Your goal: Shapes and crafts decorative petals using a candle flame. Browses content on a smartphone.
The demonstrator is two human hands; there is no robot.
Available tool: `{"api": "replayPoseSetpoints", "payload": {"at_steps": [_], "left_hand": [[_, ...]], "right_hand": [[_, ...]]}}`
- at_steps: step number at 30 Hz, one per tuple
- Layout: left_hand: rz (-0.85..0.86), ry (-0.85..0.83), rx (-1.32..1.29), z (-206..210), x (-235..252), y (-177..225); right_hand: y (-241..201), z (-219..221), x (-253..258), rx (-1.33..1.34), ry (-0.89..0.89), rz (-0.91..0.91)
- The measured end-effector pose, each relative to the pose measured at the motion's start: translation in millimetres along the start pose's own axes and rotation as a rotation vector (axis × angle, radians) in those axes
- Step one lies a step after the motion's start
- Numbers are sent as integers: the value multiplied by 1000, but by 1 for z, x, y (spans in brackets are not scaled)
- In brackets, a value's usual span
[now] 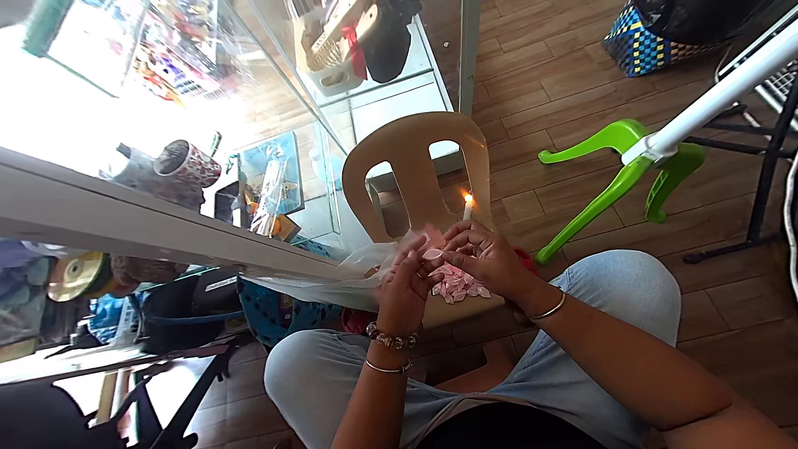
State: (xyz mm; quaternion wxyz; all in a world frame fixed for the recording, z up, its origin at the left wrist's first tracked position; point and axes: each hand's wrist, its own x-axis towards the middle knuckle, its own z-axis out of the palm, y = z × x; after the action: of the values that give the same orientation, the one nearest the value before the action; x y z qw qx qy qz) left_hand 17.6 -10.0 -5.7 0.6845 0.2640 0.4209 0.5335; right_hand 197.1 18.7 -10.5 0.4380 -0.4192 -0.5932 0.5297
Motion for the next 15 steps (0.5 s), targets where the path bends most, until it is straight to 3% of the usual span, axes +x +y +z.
{"api": "replayPoseSetpoints", "payload": {"at_steps": [15], "left_hand": [[7, 84, -3, 13, -2, -16]], "right_hand": [[0, 3, -2, 90, 9, 62]]}}
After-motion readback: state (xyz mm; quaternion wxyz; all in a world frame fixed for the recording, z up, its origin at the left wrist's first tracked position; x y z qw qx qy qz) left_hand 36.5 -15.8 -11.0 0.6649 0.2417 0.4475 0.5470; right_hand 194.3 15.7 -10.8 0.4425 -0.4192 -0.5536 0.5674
